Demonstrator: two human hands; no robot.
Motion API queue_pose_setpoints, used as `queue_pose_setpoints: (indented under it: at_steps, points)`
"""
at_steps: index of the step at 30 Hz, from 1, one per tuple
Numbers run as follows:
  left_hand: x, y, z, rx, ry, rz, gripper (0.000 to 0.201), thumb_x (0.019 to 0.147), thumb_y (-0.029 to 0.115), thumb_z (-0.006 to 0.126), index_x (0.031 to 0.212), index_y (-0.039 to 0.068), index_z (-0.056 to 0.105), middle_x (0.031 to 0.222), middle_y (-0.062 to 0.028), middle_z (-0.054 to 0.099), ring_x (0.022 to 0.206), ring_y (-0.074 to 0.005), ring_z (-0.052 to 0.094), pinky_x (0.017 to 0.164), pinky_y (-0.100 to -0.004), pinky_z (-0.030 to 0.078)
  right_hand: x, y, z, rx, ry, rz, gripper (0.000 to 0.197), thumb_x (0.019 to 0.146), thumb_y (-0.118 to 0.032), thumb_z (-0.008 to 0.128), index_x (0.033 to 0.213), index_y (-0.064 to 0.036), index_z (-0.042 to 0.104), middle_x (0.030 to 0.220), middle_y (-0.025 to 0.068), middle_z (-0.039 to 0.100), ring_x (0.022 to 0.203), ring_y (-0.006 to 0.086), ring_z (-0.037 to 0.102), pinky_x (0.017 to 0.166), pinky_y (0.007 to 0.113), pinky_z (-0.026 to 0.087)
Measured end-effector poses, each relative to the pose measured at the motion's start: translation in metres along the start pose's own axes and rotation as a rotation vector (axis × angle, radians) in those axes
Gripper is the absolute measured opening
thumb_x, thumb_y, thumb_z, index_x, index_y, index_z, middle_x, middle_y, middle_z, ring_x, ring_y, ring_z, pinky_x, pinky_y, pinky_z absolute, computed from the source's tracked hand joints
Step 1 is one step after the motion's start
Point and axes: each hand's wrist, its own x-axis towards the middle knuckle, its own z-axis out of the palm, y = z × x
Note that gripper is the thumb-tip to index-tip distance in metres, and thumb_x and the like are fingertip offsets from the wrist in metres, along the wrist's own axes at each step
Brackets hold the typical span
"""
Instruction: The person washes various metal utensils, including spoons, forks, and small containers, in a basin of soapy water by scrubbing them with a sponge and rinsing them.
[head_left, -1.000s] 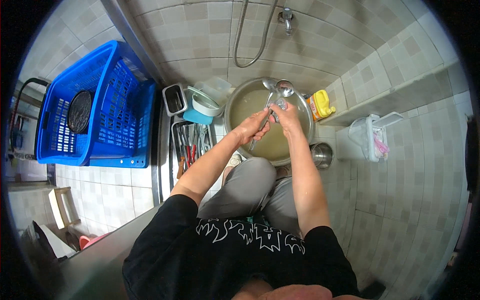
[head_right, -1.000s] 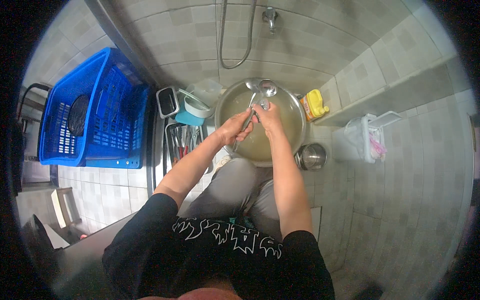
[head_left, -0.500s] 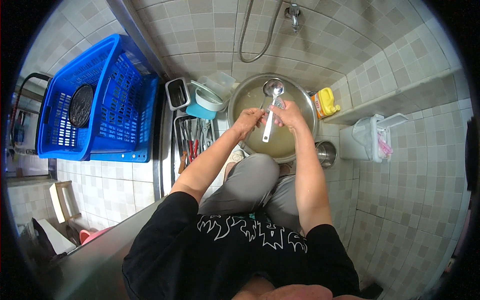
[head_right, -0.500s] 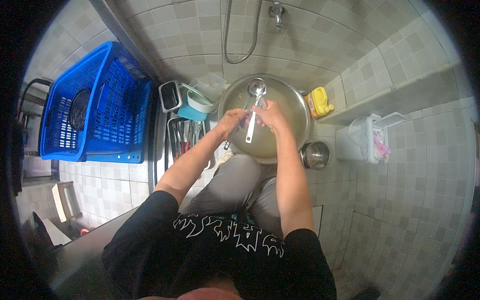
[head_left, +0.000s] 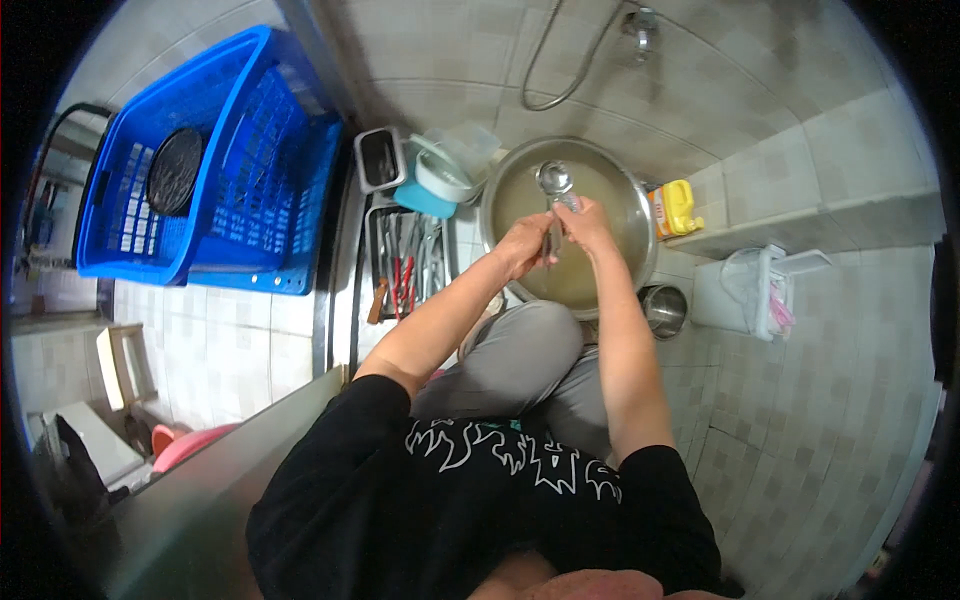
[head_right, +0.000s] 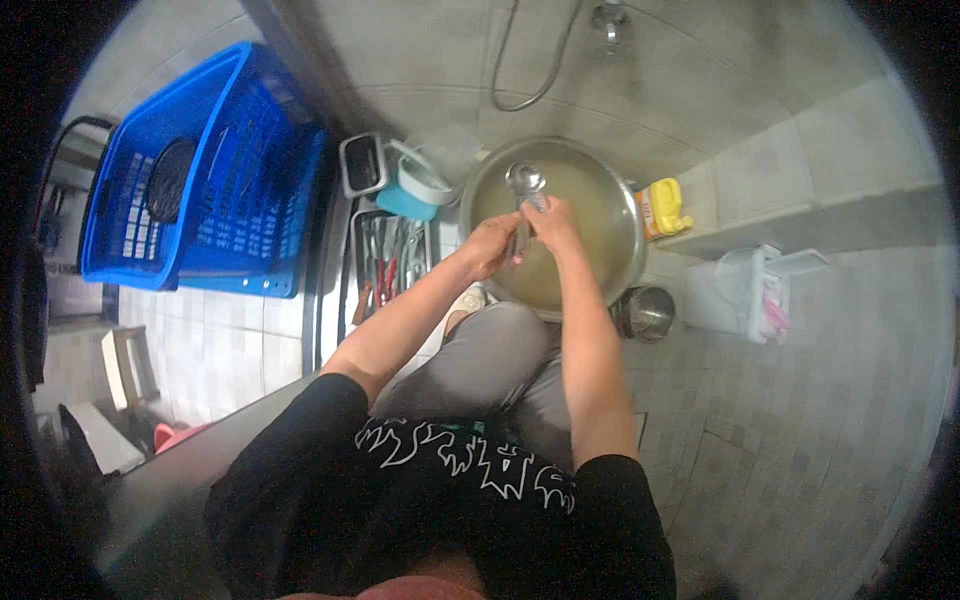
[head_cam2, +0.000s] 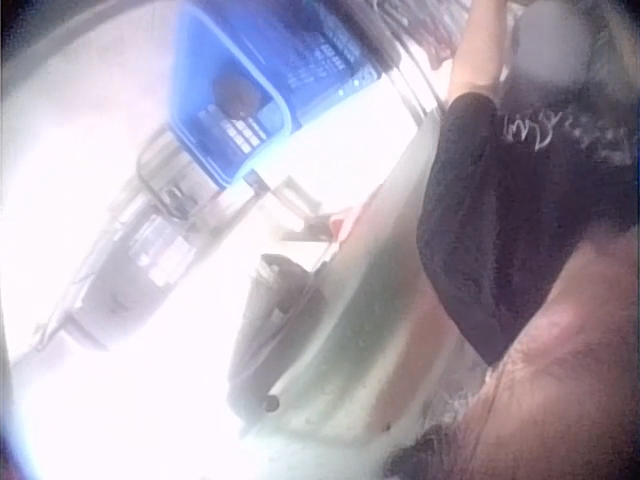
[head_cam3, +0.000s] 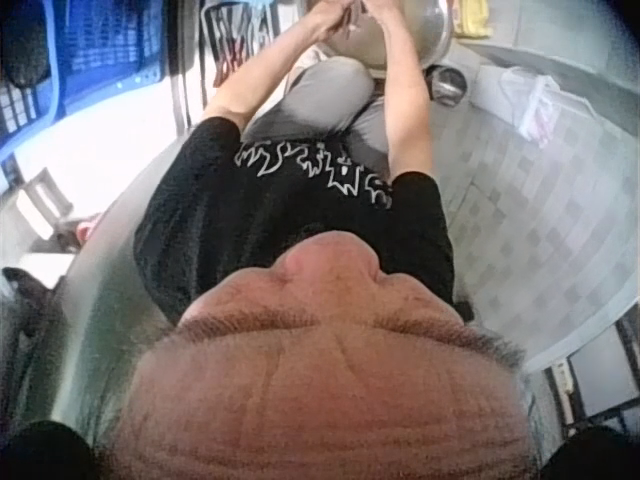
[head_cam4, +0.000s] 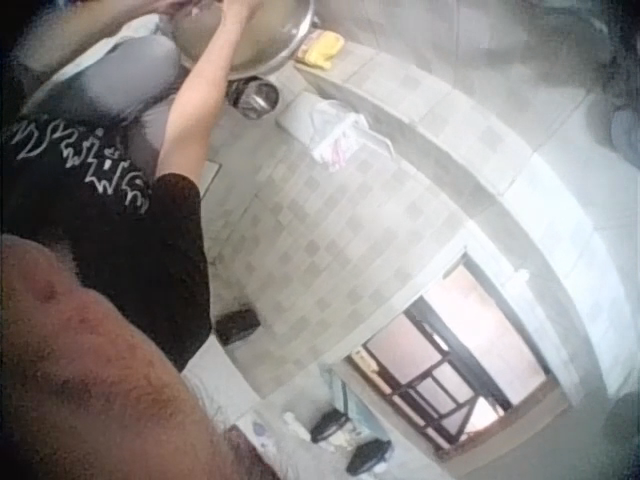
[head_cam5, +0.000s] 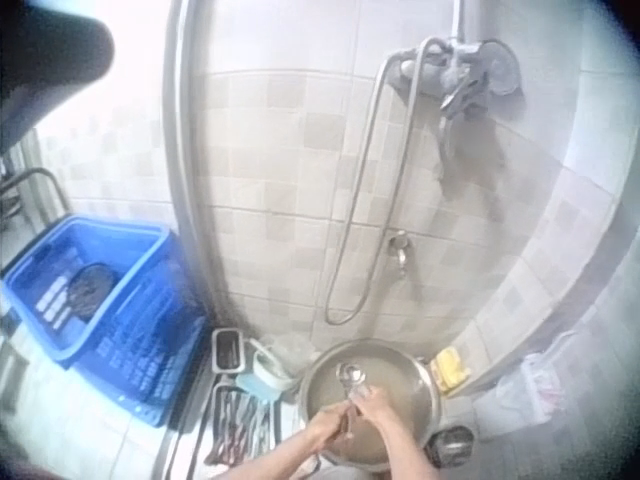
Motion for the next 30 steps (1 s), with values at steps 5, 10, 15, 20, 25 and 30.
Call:
queue_pose_setpoints:
  at_steps: [5,10,15,20,25,30]
  points:
    - [-0.008,0.002,-0.008,-0.002,0.038,0.033,0.03,0.096,0.032,0.033,0.088,0.012,0.054,0.067,-0.0001,0.055,0.047,-0.0076,0.042,0.041,-0.0198,0.031,-0.022,-0.047,0.019,-0.357,-0.035,-0.012,0.023,0.081,-0.025,0.061,0.081,-0.0023,0.058,0.064,0.0143,0.06,0.056,0.0234,0.061,0.05,0.036,0.047]
    - [-0.009,-0.001,-0.012,-0.255,0.02,-0.039,0.02,0.094,0.027,0.039,0.091,0.011,0.052,0.059,0.0038,0.042,0.044,-0.006,0.03,0.041,-0.0196,0.024,-0.02,-0.046,0.028,-0.808,0.033,-0.072,0.022,0.083,-0.027,0.058,0.085,-0.0051,0.058,0.071,0.0182,0.062,0.07,0.0356,0.062,0.061,0.043,0.048]
    - [-0.022,-0.009,-0.06,-0.311,-0.066,-0.078,0.018,0.093,0.022,0.044,0.105,0.01,0.049,0.055,0.0063,0.024,0.045,-0.0069,0.021,0.042,-0.0223,0.021,-0.02,-0.054,0.022,-0.66,0.187,-0.201,0.026,0.083,-0.028,0.057,0.08,-0.0024,0.056,0.079,0.022,0.059,0.076,0.0409,0.057,0.064,0.047,0.044]
    - [-0.069,-0.028,-0.113,-0.217,0.092,-0.143,0.026,0.093,0.022,0.04,0.114,0.008,0.048,0.057,0.0051,0.027,0.047,-0.0081,0.028,0.045,-0.0236,0.029,-0.024,-0.059,0.003,-0.697,0.18,-0.175,0.027,0.081,-0.028,0.059,0.077,-0.0016,0.055,0.077,0.0224,0.059,0.075,0.0415,0.056,0.064,0.046,0.043]
    - [-0.096,-0.086,-0.177,-0.121,0.401,-0.141,0.023,0.091,0.024,0.042,0.108,0.009,0.044,0.062,0.0002,0.039,0.051,-0.0128,0.043,0.042,-0.0275,0.036,-0.023,-0.042,-0.001,-0.716,0.097,-0.221,0.029,0.08,-0.031,0.059,0.078,-0.0022,0.056,0.077,0.023,0.059,0.074,0.0413,0.056,0.064,0.046,0.043]
    - [-0.098,-0.135,-0.293,0.496,0.876,0.113,0.033,0.09,0.029,0.038,0.105,0.001,0.047,0.079,-0.0195,0.058,0.069,-0.0319,0.058,0.059,-0.0414,0.046,-0.022,-0.054,0.018,-0.672,0.052,-0.262,0.03,0.081,-0.032,0.058,0.078,-0.0022,0.056,0.075,0.0232,0.059,0.073,0.041,0.057,0.064,0.046,0.043]
